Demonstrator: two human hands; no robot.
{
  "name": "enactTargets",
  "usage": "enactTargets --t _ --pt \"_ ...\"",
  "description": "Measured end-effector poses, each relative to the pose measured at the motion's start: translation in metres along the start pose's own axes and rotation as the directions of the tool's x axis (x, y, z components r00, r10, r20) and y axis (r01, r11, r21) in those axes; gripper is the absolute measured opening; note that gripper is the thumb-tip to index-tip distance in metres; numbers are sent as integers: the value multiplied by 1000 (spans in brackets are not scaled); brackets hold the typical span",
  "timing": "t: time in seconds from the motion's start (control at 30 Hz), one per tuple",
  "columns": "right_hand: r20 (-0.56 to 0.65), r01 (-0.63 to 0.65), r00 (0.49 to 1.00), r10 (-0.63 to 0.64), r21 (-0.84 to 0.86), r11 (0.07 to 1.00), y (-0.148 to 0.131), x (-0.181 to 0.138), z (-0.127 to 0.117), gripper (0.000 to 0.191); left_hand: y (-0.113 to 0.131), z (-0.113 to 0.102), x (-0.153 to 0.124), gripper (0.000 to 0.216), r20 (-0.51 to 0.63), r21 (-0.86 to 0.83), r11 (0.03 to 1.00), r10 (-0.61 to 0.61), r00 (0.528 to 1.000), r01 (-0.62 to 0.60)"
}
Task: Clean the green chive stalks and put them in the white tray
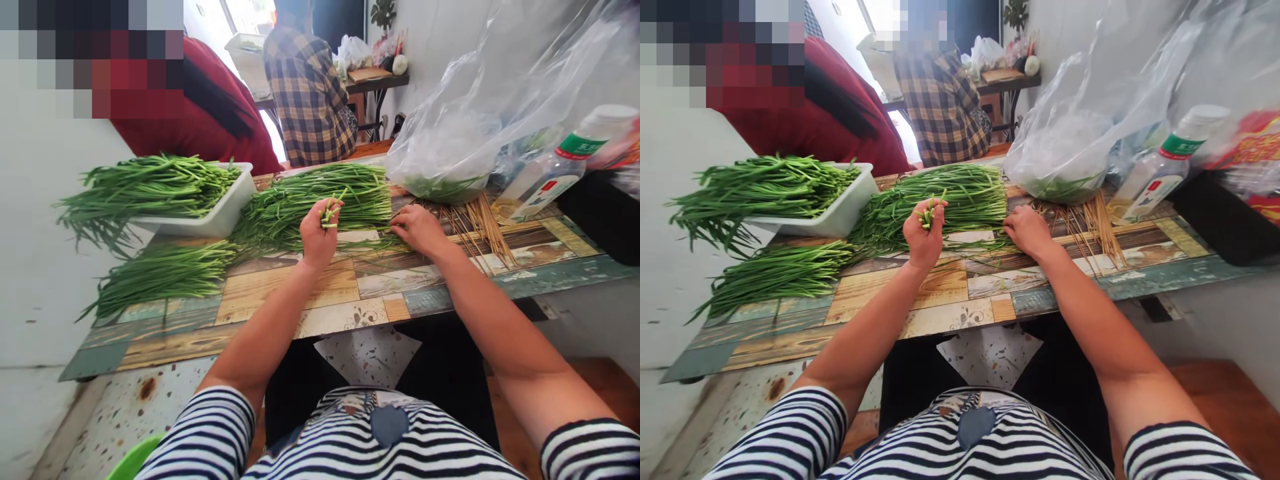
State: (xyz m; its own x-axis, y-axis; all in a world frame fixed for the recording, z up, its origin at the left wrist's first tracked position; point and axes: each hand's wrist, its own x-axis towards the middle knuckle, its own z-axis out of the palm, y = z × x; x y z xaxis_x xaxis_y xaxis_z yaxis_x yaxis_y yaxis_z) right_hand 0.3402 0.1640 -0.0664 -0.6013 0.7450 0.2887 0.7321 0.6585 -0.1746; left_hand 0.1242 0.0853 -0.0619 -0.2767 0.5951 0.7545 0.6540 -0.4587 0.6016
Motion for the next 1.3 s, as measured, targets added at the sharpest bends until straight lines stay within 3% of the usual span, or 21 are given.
enactTargets --t 0.2,0.43,0.53,0.63,0.73,0.87,0.97,1.13,1.3 --pt "53 7 999 -3 -80 997 0 3 12 29 1 1 -1 28 -20 23 999 33 999 -32" --pt "37 11 999 -7 -119 993 7 2 9 23 2 2 -3 28 32 49 998 44 999 -45" --pt "-97 81 992 -80 8 997 8 1 8 19 0 2 -3 24 58 40 998 38 998 -41" --pt "-217 121 974 -64 262 958 4 -1 3 13 -2 3 -5 19 117 27 999 41 992 -44" --pt "-180 119 983 -38 464 878 -3 -3 -1 14 -1 4 -6 17 233 38 996 64 970 -75" --pt "-134 205 978 -158 524 827 -2 -4 -1 16 3 4 -6 19 325 72 990 95 941 -125" --pt "-63 247 967 -247 476 844 6 -4 -2 20 6 3 -6 21 284 83 988 99 954 -127" --pt "7 40 999 -42 130 991 9 -2 -4 24 5 2 -4 21 170 69 996 42 985 -55" --pt "108 -25 994 35 -88 996 3 2 3 24 4 0 -2 21 64 45 999 8 998 -11"
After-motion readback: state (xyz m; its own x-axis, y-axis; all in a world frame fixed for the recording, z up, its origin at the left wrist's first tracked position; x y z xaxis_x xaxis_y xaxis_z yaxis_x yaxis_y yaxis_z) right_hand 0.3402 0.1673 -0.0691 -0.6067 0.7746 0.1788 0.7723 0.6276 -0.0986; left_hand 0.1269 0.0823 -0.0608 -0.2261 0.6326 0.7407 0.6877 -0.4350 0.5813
